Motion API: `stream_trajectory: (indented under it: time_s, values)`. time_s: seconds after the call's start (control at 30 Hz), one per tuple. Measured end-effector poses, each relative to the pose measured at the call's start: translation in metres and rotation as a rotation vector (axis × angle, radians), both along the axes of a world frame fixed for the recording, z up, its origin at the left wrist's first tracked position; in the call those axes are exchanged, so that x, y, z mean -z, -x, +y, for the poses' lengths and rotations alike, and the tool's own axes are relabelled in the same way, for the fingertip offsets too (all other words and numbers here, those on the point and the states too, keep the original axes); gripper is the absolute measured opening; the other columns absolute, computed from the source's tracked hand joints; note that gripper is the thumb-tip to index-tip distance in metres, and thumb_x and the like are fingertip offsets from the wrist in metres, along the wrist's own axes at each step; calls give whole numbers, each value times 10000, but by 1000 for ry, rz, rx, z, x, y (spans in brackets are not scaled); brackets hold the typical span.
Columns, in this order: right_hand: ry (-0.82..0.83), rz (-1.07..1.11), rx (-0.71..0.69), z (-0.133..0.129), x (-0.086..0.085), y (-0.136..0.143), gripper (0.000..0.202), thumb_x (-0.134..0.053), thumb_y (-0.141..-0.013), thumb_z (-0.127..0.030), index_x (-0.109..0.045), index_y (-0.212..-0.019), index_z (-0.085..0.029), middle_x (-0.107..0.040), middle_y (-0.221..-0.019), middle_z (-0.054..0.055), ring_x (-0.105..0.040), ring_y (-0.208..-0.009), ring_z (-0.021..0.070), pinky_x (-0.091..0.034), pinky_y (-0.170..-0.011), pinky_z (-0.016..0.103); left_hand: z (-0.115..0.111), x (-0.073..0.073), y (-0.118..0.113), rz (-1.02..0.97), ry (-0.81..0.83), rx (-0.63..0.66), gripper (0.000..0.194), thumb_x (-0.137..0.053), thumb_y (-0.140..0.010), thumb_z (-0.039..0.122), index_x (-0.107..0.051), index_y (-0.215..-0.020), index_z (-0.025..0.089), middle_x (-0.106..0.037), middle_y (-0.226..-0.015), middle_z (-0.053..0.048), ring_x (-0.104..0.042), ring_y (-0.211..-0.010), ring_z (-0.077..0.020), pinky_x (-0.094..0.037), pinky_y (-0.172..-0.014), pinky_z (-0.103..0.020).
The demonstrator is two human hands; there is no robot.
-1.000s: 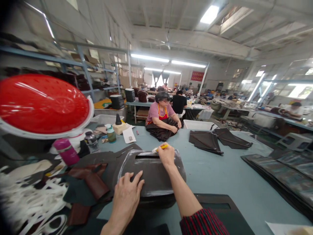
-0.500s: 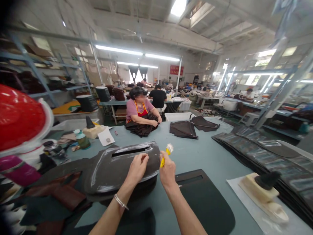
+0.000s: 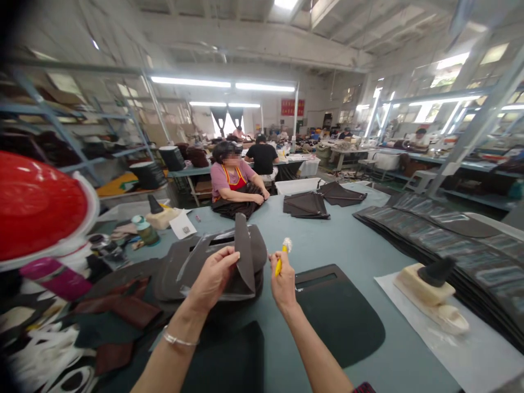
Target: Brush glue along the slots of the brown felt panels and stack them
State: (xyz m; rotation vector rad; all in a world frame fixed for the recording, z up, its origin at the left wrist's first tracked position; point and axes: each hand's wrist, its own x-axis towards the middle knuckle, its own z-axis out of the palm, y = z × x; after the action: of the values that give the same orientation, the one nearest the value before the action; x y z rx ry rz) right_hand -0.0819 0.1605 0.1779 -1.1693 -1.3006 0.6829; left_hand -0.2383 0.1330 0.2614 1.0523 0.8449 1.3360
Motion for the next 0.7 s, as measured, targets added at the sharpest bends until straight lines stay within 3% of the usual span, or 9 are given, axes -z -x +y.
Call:
stream_trajectory:
  time_s: [0.13,0.2,0.27,0.4,0.57,0.7]
  values:
    - [90,13,74,-12,5,-41,308,-471,-868,-514,-516,-908,-211,-604,-804,2,-588,-713,133,-465,-677,253,-39,-39,-23,-166,-21,214,172,-677,-720,293,-578,-775,164,-636,-727,5,-567,-612,-93,-473,-595,-206]
    - [110,41,76,-18,5,-62,324,-486,-852,-528,-502,-896,-208,-573,-770,-8,-562,-667,120,-450,-646,241,-47,-44,-34,-214,-18,259,203,-682,-706,298,-602,-844,172,-659,-777,-8,-585,-615,-105,-486,-583,-217]
    - [138,111,69,-25,8,-83,348,-489,-837,-553,-485,-887,-209,-548,-740,-19,-535,-613,106,-430,-589,226,-50,-37,-44,-271,-3,273,279,-685,-689,305,-619,-929,180,-684,-859,-25,-620,-669,-131,-509,-615,-238]
    - [180,202,158,-41,30,-129,381,-500,-802,-589,-478,-889,-219,-503,-664,-56,-461,-520,82,-381,-514,199,-52,1,-61,-366,107,261,365,-673,-681,301,-627,-1025,190,-703,-896,-27,-643,-717,-148,-524,-660,-246]
    - [180,182,306,-64,77,-189,366,-589,-741,-532,-469,-876,-214,-501,-669,-59,-480,-574,97,-406,-578,213,-64,59,-78,-355,310,142,423,-668,-690,336,-593,-1095,239,-700,-950,-9,-637,-746,-136,-510,-683,-235]
    - [230,40,383,-81,115,-247,335,-623,-708,-451,-452,-866,-210,-524,-711,-39,-525,-647,130,-434,-667,260,-78,115,-101,-133,409,105,267,-656,-708,400,-589,-893,219,-657,-822,14,-586,-691,-119,-468,-655,-229]
